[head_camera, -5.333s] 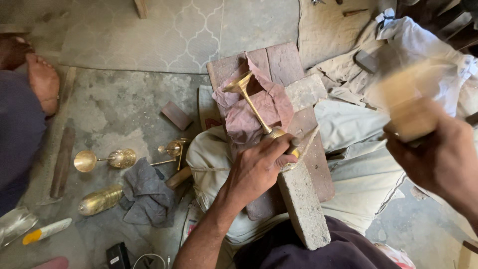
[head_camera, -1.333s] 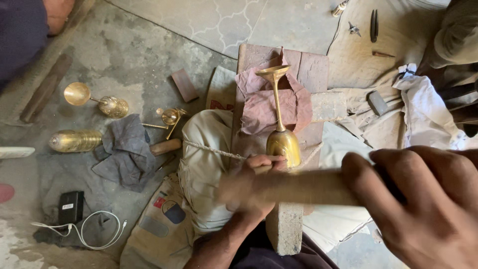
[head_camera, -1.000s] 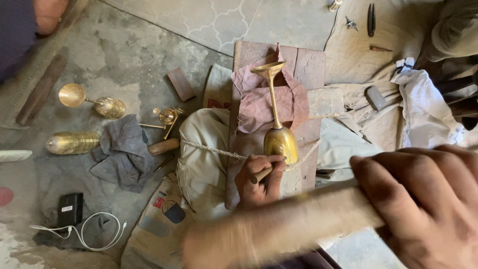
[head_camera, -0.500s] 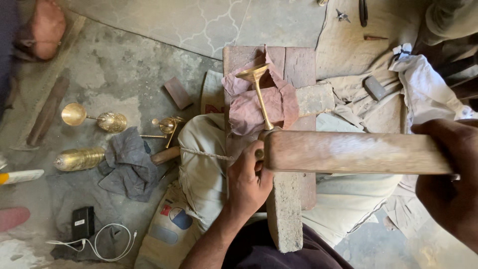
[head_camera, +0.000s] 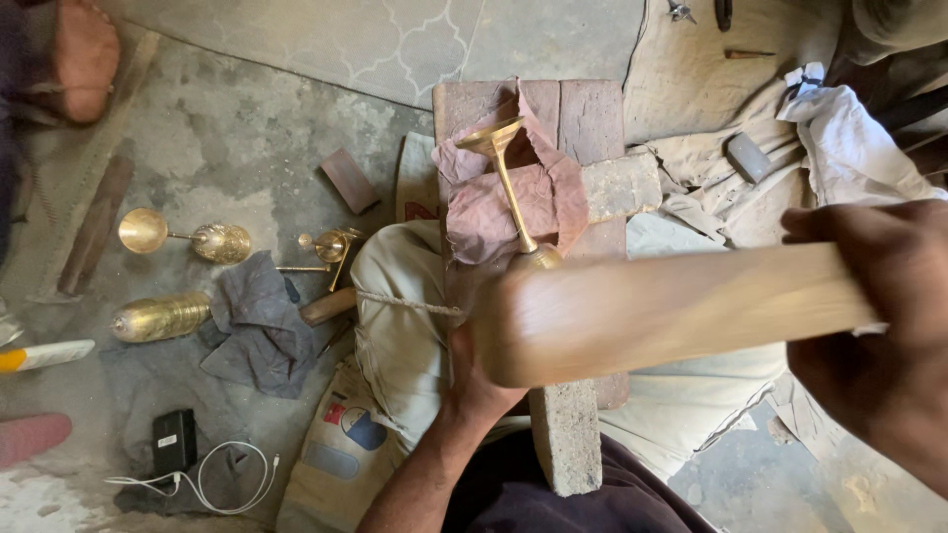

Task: The person hammers a brass lamp base with a wooden mallet while seated on the floor. They repeatedly strike the base, occasionally rotating it to work different areas.

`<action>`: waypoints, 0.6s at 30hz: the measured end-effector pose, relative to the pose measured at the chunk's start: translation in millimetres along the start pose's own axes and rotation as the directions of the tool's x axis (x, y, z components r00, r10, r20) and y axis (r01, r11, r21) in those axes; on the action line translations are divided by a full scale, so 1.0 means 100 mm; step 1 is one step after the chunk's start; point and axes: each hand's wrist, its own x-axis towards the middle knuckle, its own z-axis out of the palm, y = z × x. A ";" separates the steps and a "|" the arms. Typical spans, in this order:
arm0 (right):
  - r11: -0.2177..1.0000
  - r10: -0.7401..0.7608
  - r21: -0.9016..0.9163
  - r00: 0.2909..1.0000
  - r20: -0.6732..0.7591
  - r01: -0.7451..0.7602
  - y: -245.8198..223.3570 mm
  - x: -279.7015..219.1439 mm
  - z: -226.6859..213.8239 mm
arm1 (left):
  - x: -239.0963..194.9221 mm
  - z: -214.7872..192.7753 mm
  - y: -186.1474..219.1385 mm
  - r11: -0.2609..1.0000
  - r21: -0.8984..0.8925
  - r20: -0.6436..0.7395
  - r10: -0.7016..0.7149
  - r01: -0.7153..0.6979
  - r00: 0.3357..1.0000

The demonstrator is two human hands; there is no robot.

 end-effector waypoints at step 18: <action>0.950 0.195 -0.252 0.981 0.005 -0.187 0.22 -0.16 0.22 | 0.63 -0.08 0.10 0.996 0.024 0.406 -0.087 0.085 0.910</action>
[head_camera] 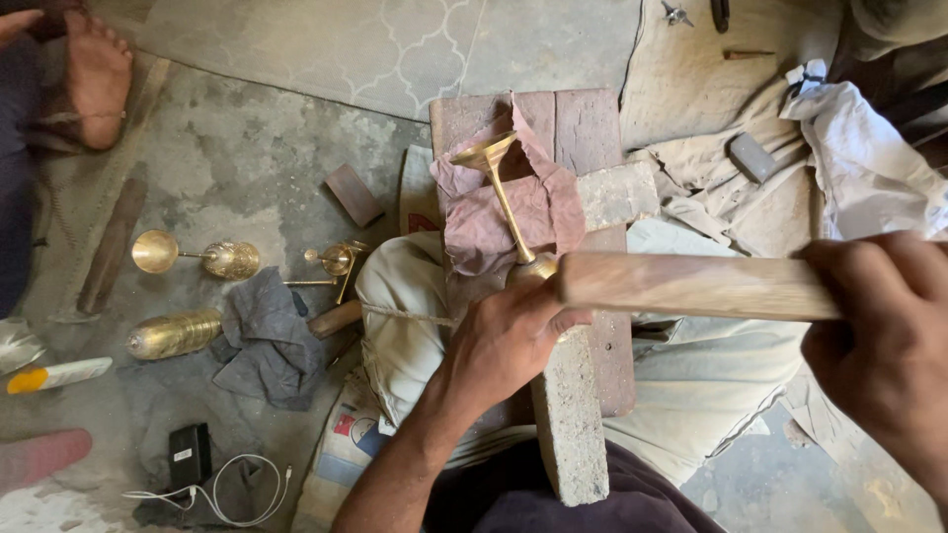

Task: The person hammers a brass lamp base with a wooden mallet while seated on the floor. They repeatedly strike the base, occasionally rotating it to work different areas.

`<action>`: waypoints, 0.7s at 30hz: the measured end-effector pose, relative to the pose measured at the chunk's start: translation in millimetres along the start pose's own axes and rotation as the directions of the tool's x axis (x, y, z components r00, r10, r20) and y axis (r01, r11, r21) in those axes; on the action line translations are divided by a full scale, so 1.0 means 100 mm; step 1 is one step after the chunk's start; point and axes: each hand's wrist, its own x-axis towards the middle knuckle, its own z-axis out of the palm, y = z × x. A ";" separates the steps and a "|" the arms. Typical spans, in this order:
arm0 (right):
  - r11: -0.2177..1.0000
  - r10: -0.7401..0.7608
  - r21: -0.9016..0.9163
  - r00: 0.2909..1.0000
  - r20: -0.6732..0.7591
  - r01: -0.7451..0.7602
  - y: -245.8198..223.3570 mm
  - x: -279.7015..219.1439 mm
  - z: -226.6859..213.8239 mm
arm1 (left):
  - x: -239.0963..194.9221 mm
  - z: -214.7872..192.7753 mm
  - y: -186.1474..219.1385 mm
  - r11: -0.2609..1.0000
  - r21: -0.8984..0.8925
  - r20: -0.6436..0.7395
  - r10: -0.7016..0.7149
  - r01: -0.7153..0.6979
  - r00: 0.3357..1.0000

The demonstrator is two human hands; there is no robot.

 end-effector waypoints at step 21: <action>0.411 0.633 0.640 0.709 0.312 -0.649 0.21 -1.23 1.31 | 0.37 -0.22 -0.03 0.988 -0.150 0.272 0.076 -0.036 0.959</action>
